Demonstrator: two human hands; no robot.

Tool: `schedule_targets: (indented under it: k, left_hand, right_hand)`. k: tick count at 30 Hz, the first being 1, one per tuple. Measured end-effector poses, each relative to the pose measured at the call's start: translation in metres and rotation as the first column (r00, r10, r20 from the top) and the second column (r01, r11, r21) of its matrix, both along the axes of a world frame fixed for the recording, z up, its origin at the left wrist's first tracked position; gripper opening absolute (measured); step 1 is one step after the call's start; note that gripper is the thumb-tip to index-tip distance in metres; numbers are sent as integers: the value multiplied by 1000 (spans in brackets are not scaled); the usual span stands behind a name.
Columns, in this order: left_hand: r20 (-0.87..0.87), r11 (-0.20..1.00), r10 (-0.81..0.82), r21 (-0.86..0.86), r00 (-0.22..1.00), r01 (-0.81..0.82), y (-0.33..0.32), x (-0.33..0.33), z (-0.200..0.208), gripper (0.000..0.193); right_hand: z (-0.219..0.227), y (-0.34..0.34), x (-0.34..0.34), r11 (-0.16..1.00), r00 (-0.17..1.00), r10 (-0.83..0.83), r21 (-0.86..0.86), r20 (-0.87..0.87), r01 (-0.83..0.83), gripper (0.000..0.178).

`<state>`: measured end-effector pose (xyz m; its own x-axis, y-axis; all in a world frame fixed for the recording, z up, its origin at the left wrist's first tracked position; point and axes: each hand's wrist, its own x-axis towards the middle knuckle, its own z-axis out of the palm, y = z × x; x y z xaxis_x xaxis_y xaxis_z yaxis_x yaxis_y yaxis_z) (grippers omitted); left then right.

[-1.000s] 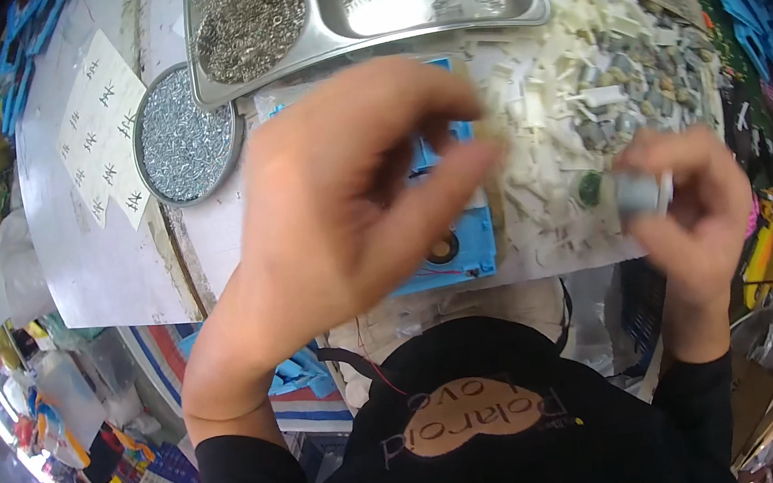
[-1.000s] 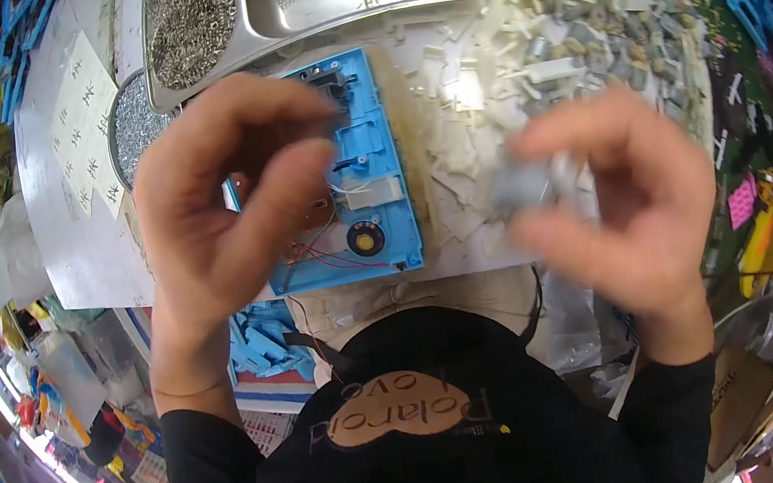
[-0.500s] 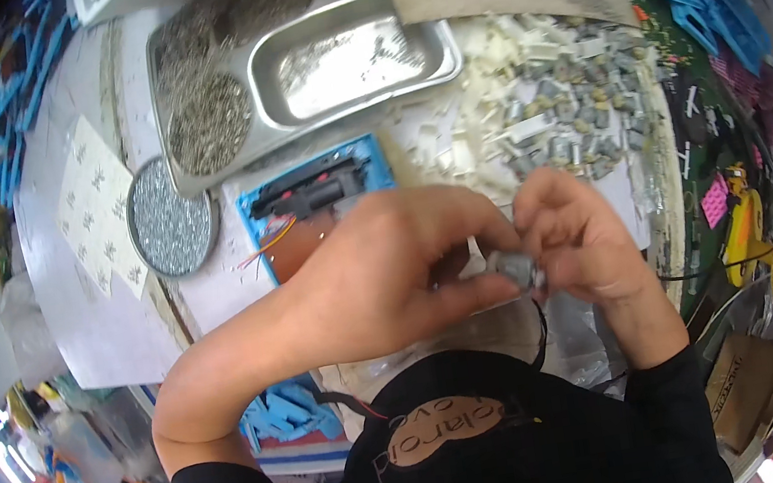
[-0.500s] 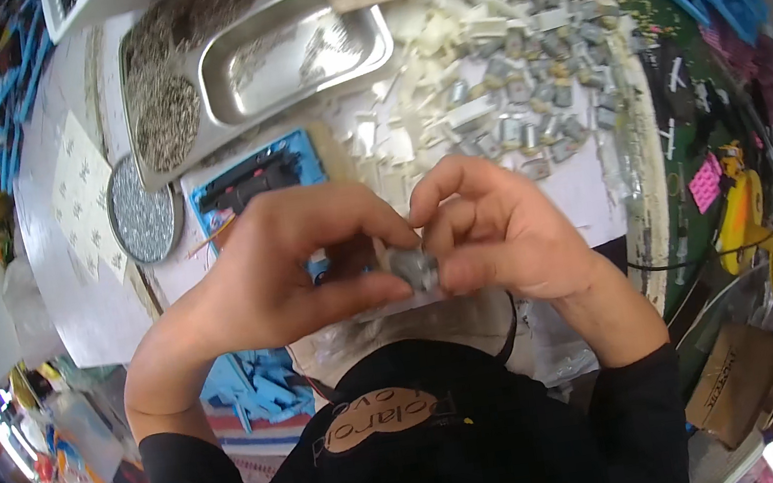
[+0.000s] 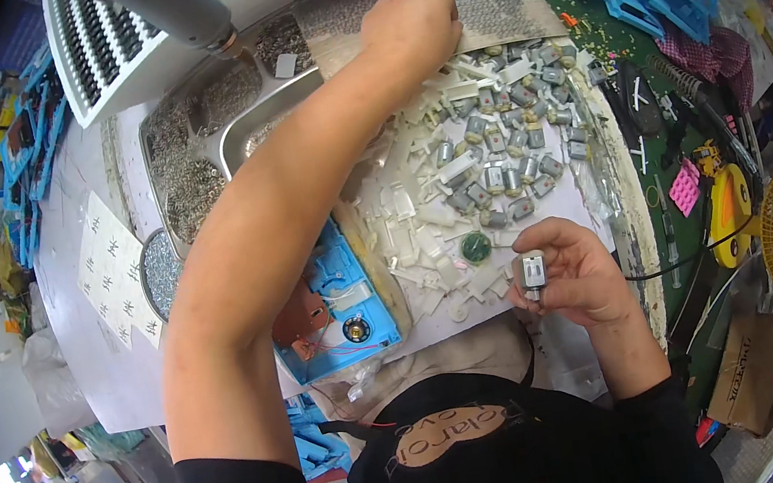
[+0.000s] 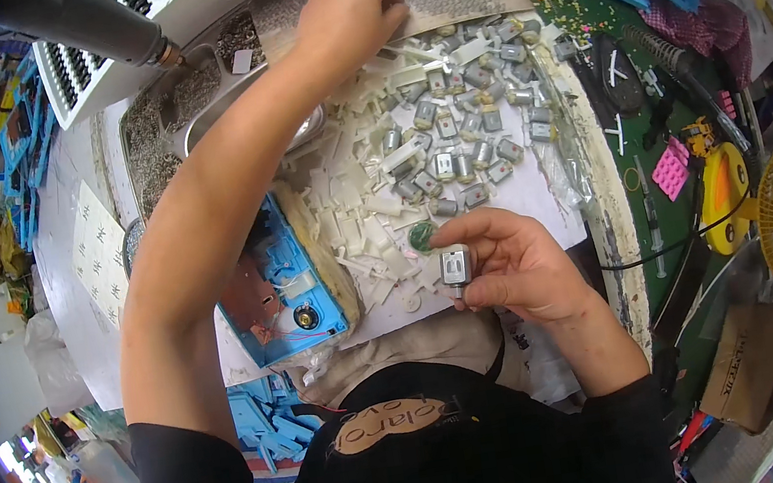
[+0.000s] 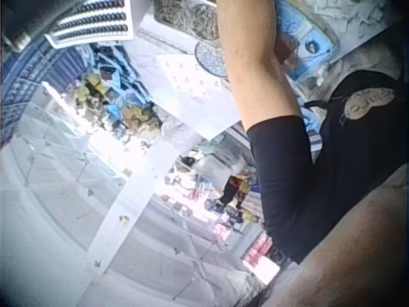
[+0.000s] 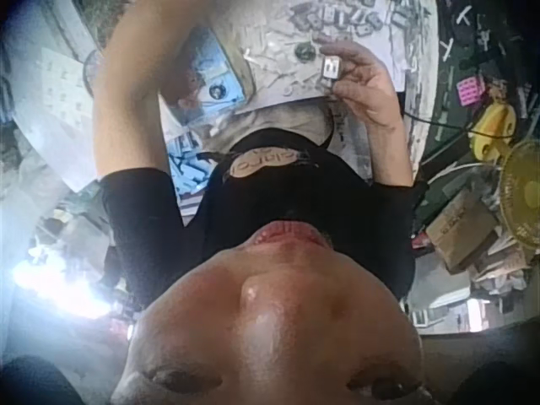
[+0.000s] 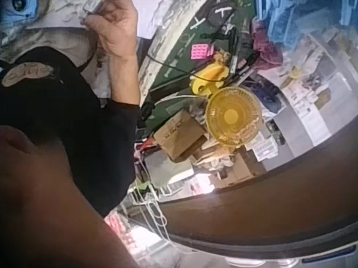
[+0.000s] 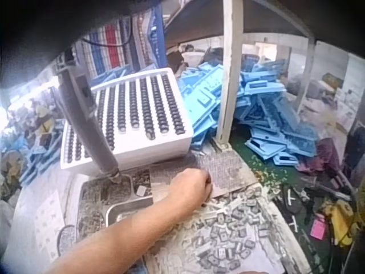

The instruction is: Assemble electronic components into a blue plastic housing using a soldering iron and an electric screwdriver.

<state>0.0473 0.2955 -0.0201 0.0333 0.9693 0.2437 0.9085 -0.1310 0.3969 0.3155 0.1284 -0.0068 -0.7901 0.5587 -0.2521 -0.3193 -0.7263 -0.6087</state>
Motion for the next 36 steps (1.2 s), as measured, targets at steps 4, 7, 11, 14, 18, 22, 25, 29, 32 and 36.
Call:
schedule_targets:
  k: [4,7,11,14,18,22,25,29,32,36]
  left_hand:
    - [-129,998,60,-16,990,-63,9,17,-1,21]
    - [-220,998,-37,43,975,47,7,19,-1,17]
    - [-393,928,-171,244,903,281,1,-3,5,29]
    - [-10,815,-232,544,973,200,-33,-2,53,8]
    - [467,953,-251,275,848,130,-146,2,95,9]
    - [725,992,21,-100,689,75,-247,-19,92,14]
    - [748,997,-5,-44,664,57,-290,-23,65,15]
    - [859,989,147,-142,490,-47,-323,-6,40,15]
    - [867,978,207,-173,454,-115,-336,5,30,13]
    - [857,955,291,-235,424,-180,-343,16,29,16]
  right_hand:
    - [-1,1,13,999,999,-32,38,28,31,59]
    - [8,5,16,991,981,-87,114,175,67,57]
    - [12,15,5,752,830,-390,658,399,37,48]
    - [9,22,-1,537,742,-419,802,523,-261,42]
    - [5,22,-10,456,683,-317,737,658,-499,40]
    - [-5,21,-24,202,707,-388,803,591,-561,35]
    - [8,26,-35,324,607,-266,662,749,-675,34]
    - [1,24,-41,105,652,-376,729,659,-677,33]
    - [2,23,-45,11,650,-409,715,641,-699,35]
    - [31,0,-57,629,734,-157,639,661,-442,42]
